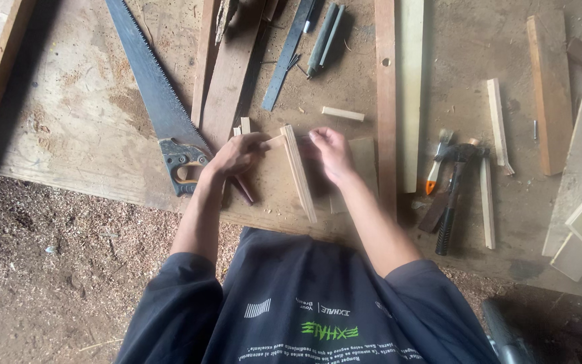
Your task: The person assembles a small wooden box by aligning thin wooden strips along the edges of a rectangular board and hammering nails to secure them. The person repeatedly repositions the pieces and uses a hammer to drive nails into the wood.
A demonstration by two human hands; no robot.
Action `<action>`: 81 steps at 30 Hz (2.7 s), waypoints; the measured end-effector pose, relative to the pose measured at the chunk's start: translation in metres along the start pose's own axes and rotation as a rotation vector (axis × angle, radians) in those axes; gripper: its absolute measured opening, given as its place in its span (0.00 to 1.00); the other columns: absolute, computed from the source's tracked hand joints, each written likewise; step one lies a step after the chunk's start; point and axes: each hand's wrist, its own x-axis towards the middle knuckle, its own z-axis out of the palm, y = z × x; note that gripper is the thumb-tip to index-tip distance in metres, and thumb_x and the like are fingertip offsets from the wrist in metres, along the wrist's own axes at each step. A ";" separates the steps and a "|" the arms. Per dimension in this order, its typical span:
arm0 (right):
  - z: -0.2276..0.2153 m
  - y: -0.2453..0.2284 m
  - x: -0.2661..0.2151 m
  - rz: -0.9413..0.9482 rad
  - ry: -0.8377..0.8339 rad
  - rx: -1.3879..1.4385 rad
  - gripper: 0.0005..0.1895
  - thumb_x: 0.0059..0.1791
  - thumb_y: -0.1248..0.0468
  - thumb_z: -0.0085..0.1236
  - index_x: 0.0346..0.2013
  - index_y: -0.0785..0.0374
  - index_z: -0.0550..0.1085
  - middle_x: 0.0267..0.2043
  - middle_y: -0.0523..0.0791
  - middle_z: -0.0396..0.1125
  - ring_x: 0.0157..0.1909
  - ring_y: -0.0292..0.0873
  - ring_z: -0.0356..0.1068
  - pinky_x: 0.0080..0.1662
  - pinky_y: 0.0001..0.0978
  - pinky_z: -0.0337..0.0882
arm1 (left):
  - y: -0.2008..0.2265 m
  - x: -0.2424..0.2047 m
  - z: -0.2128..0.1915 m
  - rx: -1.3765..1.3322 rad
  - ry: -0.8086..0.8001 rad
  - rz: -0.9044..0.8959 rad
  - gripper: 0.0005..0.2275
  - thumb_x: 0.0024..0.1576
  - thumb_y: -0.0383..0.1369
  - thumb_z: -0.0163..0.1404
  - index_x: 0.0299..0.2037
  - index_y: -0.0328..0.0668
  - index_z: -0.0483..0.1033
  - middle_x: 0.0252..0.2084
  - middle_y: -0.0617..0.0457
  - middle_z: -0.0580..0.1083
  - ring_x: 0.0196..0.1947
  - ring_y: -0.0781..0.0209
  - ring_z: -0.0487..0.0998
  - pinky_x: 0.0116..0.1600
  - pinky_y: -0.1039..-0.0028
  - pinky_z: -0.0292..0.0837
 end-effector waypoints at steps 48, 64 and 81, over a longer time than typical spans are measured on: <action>-0.016 -0.014 -0.030 -0.120 0.141 0.060 0.07 0.52 0.69 0.58 0.44 0.65 0.76 0.41 0.48 0.75 0.42 0.42 0.77 0.51 0.38 0.80 | 0.054 -0.016 0.104 -0.093 0.645 0.141 0.29 0.60 0.42 0.59 0.67 0.34 0.67 0.55 0.39 0.74 0.45 0.56 0.83 0.44 0.70 0.83; 0.036 -0.019 -0.022 -0.152 0.017 -0.109 0.10 0.52 0.66 0.64 0.45 0.67 0.80 0.43 0.45 0.76 0.45 0.35 0.74 0.51 0.26 0.74 | 0.054 -0.010 0.108 -0.228 0.596 0.112 0.30 0.56 0.41 0.62 0.62 0.30 0.64 0.57 0.38 0.71 0.49 0.53 0.81 0.40 0.72 0.85; -0.016 0.006 -0.010 -0.281 0.151 -0.140 0.04 0.53 0.67 0.60 0.42 0.64 0.77 0.40 0.50 0.75 0.41 0.40 0.77 0.47 0.31 0.80 | 0.064 -0.018 0.094 -0.216 0.531 -0.137 0.20 0.57 0.42 0.60 0.50 0.34 0.73 0.43 0.41 0.80 0.36 0.53 0.86 0.38 0.67 0.84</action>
